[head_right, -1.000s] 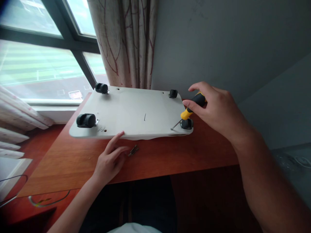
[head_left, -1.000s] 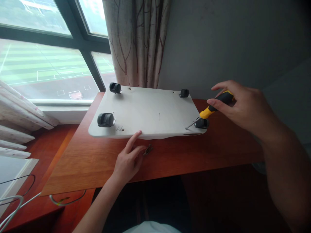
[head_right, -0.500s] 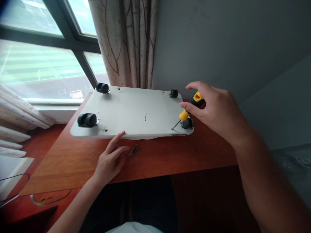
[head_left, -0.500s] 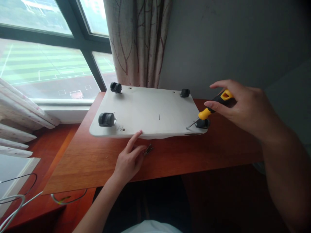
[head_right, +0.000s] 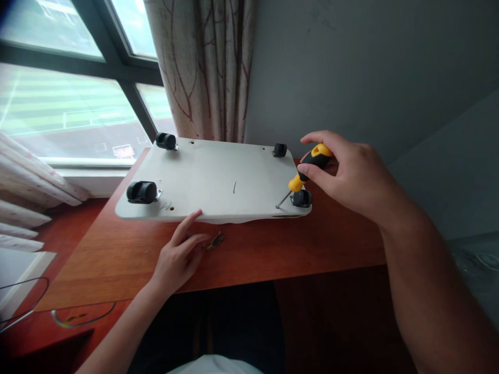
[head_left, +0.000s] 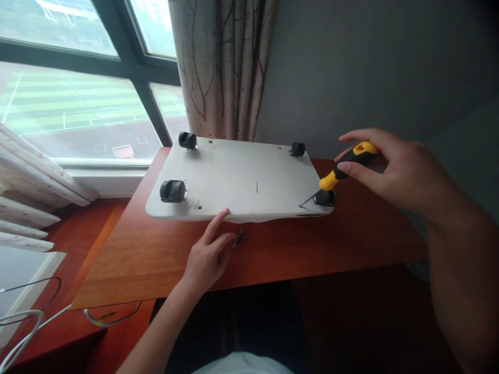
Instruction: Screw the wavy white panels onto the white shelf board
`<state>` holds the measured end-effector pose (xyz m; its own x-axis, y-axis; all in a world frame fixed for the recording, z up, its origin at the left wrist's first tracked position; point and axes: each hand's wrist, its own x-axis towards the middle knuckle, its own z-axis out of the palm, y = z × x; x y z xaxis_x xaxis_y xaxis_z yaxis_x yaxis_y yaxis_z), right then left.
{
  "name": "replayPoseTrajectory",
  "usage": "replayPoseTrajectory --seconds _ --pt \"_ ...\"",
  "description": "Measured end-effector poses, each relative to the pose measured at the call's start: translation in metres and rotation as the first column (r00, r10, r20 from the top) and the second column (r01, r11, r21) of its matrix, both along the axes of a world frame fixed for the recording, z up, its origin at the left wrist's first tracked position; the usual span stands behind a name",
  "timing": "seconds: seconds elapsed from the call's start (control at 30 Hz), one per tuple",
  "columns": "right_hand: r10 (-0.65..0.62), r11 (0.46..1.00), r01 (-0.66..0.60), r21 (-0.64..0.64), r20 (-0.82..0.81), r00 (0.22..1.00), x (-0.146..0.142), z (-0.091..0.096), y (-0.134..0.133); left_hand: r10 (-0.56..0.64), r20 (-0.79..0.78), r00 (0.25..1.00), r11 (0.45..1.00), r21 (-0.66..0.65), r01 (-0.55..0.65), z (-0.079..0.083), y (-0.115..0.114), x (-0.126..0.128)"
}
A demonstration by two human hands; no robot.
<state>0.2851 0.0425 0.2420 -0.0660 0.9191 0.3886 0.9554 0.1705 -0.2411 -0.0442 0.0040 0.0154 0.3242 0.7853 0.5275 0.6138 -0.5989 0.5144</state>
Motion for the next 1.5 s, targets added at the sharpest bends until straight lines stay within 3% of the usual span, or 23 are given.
replayPoseTrajectory --seconds 0.13,0.37,0.6,0.73,0.9,1.13,1.27,1.5 --pt "-0.021 0.999 0.017 0.050 0.076 0.997 -0.003 -0.003 -0.001 -0.002 0.004 1.000 1.000 -0.002 0.002 -0.001 0.000 0.000" --pt "-0.008 0.999 0.006 0.054 0.041 0.999 -0.001 -0.007 -0.001 0.005 -0.024 1.000 1.000 -0.009 -0.005 -0.001 -0.001 0.000" --pt "-0.005 0.998 -0.004 0.068 0.145 0.989 0.004 0.002 -0.004 -0.001 -0.047 0.999 1.000 0.011 0.001 0.004 0.000 -0.001" --pt "-0.009 0.978 -0.008 0.209 0.082 0.997 0.007 0.009 -0.010 0.013 -0.014 1.000 0.999 0.043 -0.012 0.004 -0.004 -0.002" --pt "0.003 0.973 -0.006 0.231 0.015 1.000 0.006 0.006 -0.018 0.113 -0.161 0.980 0.993 0.051 -0.106 0.005 -0.008 -0.002" --pt "0.020 0.982 -0.019 0.186 -0.004 1.000 0.006 -0.004 -0.020 0.128 -0.481 0.868 0.981 -0.068 -0.182 0.005 -0.006 0.004" --pt "0.024 0.987 -0.023 0.158 -0.002 1.000 0.008 -0.006 -0.022 0.087 -0.516 0.852 0.973 -0.138 -0.183 0.003 -0.006 0.006" --pt "0.037 0.989 -0.036 0.146 -0.004 0.999 0.013 -0.012 -0.020 0.114 -0.477 0.871 0.973 -0.122 -0.194 0.000 -0.008 0.006"
